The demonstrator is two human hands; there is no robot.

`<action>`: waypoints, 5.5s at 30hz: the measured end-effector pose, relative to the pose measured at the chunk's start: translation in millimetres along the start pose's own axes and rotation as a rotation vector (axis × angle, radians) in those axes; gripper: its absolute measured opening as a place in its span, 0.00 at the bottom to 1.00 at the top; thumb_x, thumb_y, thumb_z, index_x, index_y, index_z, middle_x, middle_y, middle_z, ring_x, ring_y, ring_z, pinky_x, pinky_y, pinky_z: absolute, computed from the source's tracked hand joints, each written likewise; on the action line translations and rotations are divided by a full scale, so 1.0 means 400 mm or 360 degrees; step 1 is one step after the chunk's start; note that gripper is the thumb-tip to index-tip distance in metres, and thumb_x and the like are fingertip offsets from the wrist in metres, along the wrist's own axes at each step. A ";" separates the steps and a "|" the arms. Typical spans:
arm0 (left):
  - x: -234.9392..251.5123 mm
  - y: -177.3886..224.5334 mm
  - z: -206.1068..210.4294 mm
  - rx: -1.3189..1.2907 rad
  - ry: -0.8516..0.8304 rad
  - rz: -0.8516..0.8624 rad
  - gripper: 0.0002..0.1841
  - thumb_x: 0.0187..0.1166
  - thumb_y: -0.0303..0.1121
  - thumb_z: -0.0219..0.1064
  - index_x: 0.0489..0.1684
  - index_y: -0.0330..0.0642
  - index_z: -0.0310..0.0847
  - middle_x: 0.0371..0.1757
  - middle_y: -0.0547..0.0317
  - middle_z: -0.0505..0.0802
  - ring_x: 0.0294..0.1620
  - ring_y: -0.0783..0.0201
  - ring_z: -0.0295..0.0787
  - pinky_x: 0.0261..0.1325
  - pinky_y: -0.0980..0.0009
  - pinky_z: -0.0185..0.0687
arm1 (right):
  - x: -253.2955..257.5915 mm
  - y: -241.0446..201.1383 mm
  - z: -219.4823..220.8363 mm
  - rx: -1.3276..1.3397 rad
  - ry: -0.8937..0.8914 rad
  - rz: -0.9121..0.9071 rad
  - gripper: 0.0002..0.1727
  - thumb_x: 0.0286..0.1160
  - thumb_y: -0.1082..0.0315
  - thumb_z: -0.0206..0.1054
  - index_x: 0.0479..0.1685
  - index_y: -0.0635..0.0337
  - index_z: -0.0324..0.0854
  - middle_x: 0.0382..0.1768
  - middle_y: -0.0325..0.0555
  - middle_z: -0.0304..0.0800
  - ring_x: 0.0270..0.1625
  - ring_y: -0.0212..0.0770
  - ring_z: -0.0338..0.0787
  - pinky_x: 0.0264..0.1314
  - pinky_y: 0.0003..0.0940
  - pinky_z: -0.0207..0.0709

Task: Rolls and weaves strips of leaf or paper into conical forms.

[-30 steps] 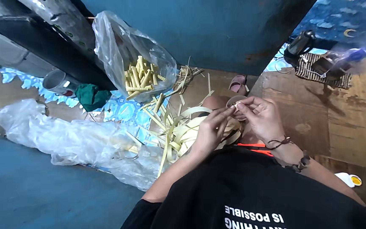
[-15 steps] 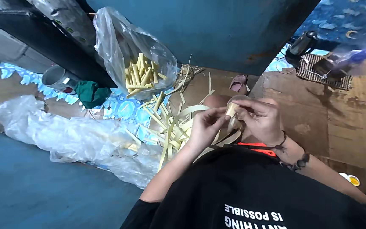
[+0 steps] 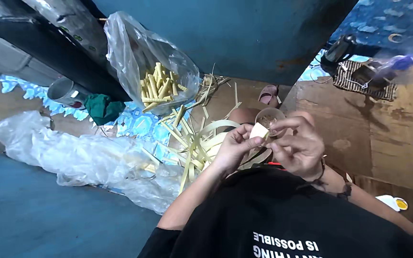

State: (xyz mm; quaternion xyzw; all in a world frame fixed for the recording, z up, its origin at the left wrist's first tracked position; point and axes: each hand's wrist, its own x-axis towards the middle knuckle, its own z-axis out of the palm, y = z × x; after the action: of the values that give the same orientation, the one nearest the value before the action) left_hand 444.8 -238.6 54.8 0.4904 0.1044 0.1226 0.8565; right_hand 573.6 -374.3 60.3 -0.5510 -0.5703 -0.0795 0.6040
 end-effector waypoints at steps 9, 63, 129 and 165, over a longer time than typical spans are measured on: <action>-0.016 0.041 0.014 0.1036 0.0024 0.0599 0.11 0.75 0.24 0.74 0.51 0.31 0.84 0.44 0.57 0.93 0.43 0.70 0.91 0.51 0.69 0.91 | 0.039 -0.006 -0.022 0.1148 -0.0138 0.1715 0.07 0.86 0.72 0.58 0.45 0.53 0.82 0.32 0.38 0.91 0.28 0.30 0.89 0.33 0.25 0.88; 0.029 0.078 -0.038 0.1266 -0.0180 0.0153 0.07 0.70 0.22 0.78 0.42 0.35 0.88 0.31 0.61 0.93 0.29 0.76 0.87 0.37 0.77 0.86 | -0.054 -0.006 -0.064 0.0689 -0.0298 0.1507 0.15 0.90 0.67 0.54 0.65 0.57 0.81 0.40 0.34 0.93 0.36 0.25 0.91 0.41 0.20 0.88; 0.029 0.142 -0.092 0.1258 -0.0197 0.0102 0.14 0.70 0.20 0.76 0.52 0.36 0.84 0.33 0.57 0.92 0.27 0.71 0.86 0.32 0.75 0.85 | -0.135 -0.015 -0.110 0.0561 -0.0162 0.1431 0.17 0.90 0.66 0.56 0.67 0.65 0.81 0.46 0.37 0.95 0.38 0.25 0.92 0.43 0.19 0.87; 0.010 0.160 -0.111 0.0995 -0.0069 0.0365 0.11 0.73 0.19 0.71 0.50 0.39 0.82 0.37 0.64 0.93 0.33 0.73 0.90 0.40 0.75 0.90 | -0.154 0.041 -0.165 0.2104 -0.0775 0.1212 0.41 0.70 0.26 0.62 0.77 0.43 0.77 0.35 0.31 0.94 0.32 0.27 0.90 0.37 0.23 0.85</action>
State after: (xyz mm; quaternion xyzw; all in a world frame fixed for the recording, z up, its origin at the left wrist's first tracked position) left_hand 428.5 -169.9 88.1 0.7405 0.0629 0.1699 0.6472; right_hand 604.5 -450.6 20.1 -0.2377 -0.3879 0.6091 0.6496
